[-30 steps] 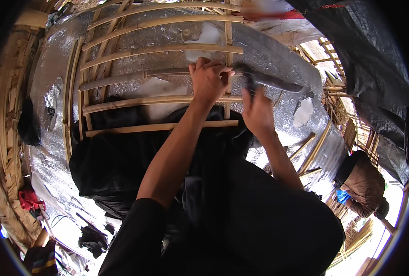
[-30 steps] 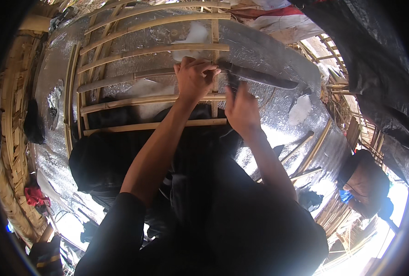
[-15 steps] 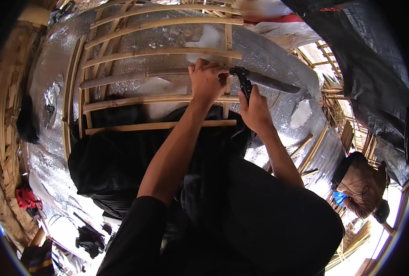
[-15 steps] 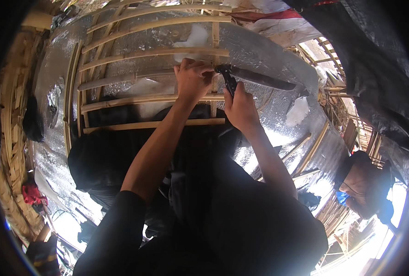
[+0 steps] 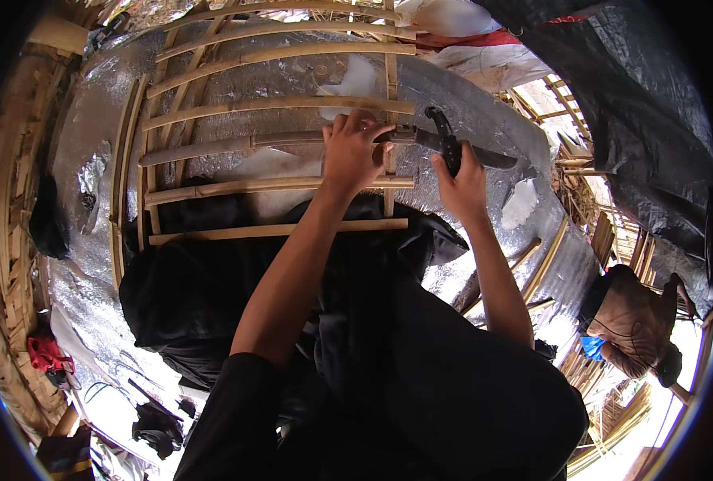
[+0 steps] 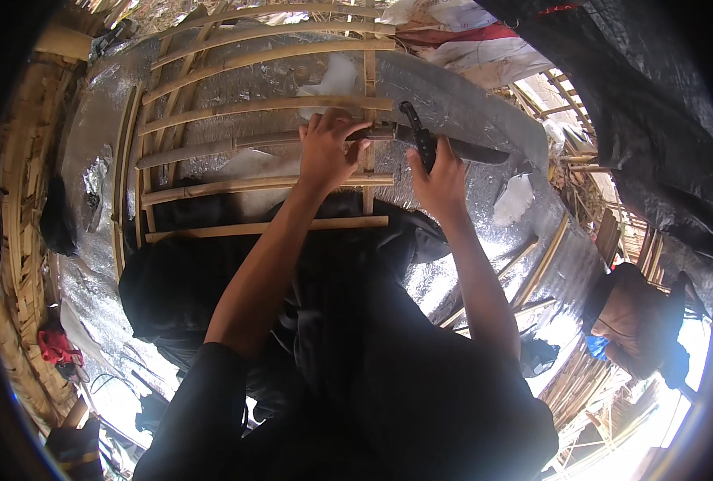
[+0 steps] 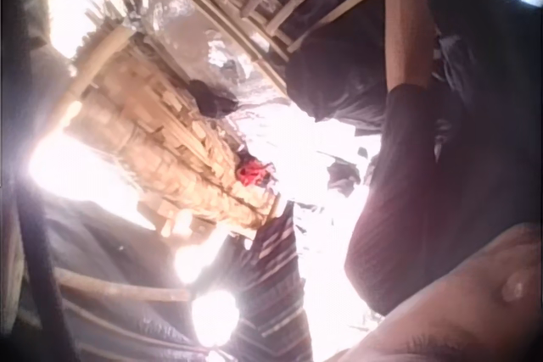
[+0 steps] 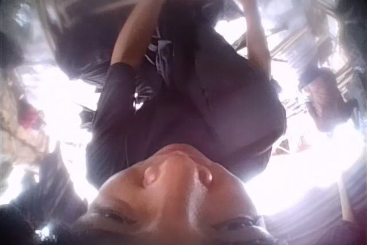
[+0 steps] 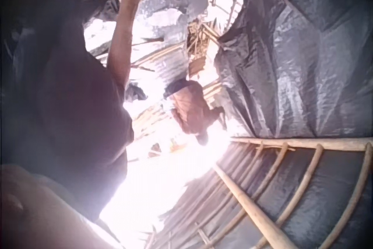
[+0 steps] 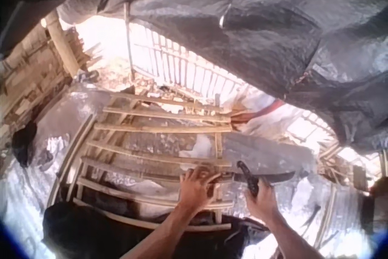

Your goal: The person assembles a bamboo lattice structure by hand, inserting thin bamboo strips into a pre-made frame and hammering nails into the joints to secure them.

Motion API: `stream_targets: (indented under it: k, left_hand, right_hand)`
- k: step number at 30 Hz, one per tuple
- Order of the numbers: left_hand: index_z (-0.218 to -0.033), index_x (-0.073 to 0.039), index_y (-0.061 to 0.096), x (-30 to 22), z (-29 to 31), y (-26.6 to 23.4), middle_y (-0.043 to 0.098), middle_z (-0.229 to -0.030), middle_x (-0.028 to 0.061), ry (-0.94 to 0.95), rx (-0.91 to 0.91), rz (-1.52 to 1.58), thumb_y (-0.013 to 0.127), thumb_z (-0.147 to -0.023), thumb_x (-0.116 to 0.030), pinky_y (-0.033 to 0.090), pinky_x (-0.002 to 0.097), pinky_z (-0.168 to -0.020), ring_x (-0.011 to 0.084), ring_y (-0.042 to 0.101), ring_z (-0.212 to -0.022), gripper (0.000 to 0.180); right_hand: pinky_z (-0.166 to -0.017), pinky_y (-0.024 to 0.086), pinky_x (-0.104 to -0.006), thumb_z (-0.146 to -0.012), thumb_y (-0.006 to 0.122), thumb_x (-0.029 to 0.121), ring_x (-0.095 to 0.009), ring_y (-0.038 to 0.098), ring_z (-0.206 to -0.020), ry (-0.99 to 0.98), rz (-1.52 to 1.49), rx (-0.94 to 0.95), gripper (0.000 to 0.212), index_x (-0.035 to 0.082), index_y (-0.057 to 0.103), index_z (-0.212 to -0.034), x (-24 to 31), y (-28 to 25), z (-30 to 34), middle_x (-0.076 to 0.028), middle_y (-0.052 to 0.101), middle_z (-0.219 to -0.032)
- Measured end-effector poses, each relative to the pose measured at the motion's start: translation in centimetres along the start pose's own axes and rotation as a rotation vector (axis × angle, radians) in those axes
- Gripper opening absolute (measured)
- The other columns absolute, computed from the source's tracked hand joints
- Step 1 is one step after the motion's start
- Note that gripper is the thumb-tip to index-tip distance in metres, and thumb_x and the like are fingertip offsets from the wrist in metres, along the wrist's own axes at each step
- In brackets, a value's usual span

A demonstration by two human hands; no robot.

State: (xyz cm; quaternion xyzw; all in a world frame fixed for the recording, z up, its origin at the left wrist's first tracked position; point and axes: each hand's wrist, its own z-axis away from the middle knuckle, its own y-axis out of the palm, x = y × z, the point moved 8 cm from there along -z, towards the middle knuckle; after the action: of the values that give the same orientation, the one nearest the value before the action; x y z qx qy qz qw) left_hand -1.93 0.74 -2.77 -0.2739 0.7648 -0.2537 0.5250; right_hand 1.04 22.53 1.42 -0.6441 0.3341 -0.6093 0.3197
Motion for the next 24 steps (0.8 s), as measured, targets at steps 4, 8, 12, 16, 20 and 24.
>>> stream_targets:
  k: [4,8,12,16,20,24]
  left_hand:
    - [-0.117,-0.026,0.079,0.2,0.2,0.0,0.070,-0.120,-0.0022,-0.004,0.010,-0.043,0.087,-0.083,-0.027,0.041,0.0494,-0.093,0.0284,0.060,-0.113,0.036]
    - [-0.113,-0.024,0.078,0.2,-0.8,0.5,0.071,-0.129,-0.0010,-0.067,0.141,-0.116,0.087,-0.084,-0.028,0.042,0.0500,-0.094,0.0302,0.060,-0.115,0.031]
    - [-0.111,-0.023,0.077,0.2,-0.8,0.0,0.072,-0.128,-0.0014,-0.044,0.162,-0.109,0.088,-0.083,-0.029,0.041,0.0499,-0.095,0.0309,0.061,-0.116,0.031]
    - [-0.113,-0.024,0.076,-0.2,-0.7,-0.5,0.073,-0.127,-0.0031,-0.031,0.140,-0.148,0.088,-0.084,-0.029,0.039,0.0501,-0.096,0.0310,0.061,-0.115,0.032]
    - [-0.109,-0.023,0.075,-0.5,-0.8,-0.5,0.075,-0.122,-0.0038,-0.054,0.170,-0.125,0.087,-0.084,-0.028,0.038,0.0506,-0.096,0.0309,0.062,-0.113,0.028]
    - [-0.106,-0.022,0.074,0.0,-1.0,0.2,0.077,-0.114,-0.0029,-0.102,0.213,-0.106,0.088,-0.084,-0.027,0.039,0.0510,-0.095,0.0291,0.067,-0.108,0.027]
  right_hand:
    - [-0.087,0.053,-0.0546,-0.098,0.074,0.028,-0.049,0.070,-0.104,-0.115,-0.022,-0.079,0.036,0.000,0.060,-0.114,-2.1,2.1,-2.7,-0.027,0.073,-0.102]
    - [-0.087,0.056,-0.0529,-0.098,0.075,0.030,-0.048,0.072,-0.101,0.125,-0.064,0.160,0.037,-0.001,0.062,-0.115,-5.7,4.9,-4.8,-0.027,0.074,-0.101]
    - [-0.086,0.056,-0.0528,-0.097,0.077,0.031,-0.047,0.073,-0.100,0.279,-0.088,0.216,0.038,-0.001,0.064,-0.112,-5.9,5.9,-4.3,-0.026,0.075,-0.099]
    - [-0.085,0.056,-0.0524,-0.095,0.079,0.032,-0.046,0.074,-0.100,0.247,0.091,0.211,0.040,-0.002,0.064,-0.109,-5.0,4.9,-3.7,-0.027,0.075,-0.098]
    - [-0.085,0.056,-0.0530,-0.094,0.080,0.032,-0.048,0.073,-0.101,0.295,-0.035,0.264,0.041,-0.003,0.063,-0.106,-6.2,4.6,-2.5,-0.028,0.074,-0.099]
    - [-0.084,0.055,-0.0541,-0.094,0.080,0.033,-0.049,0.072,-0.099,0.250,-0.013,0.151,0.041,-0.003,0.062,-0.105,-5.7,4.1,-2.4,-0.028,0.073,-0.096]
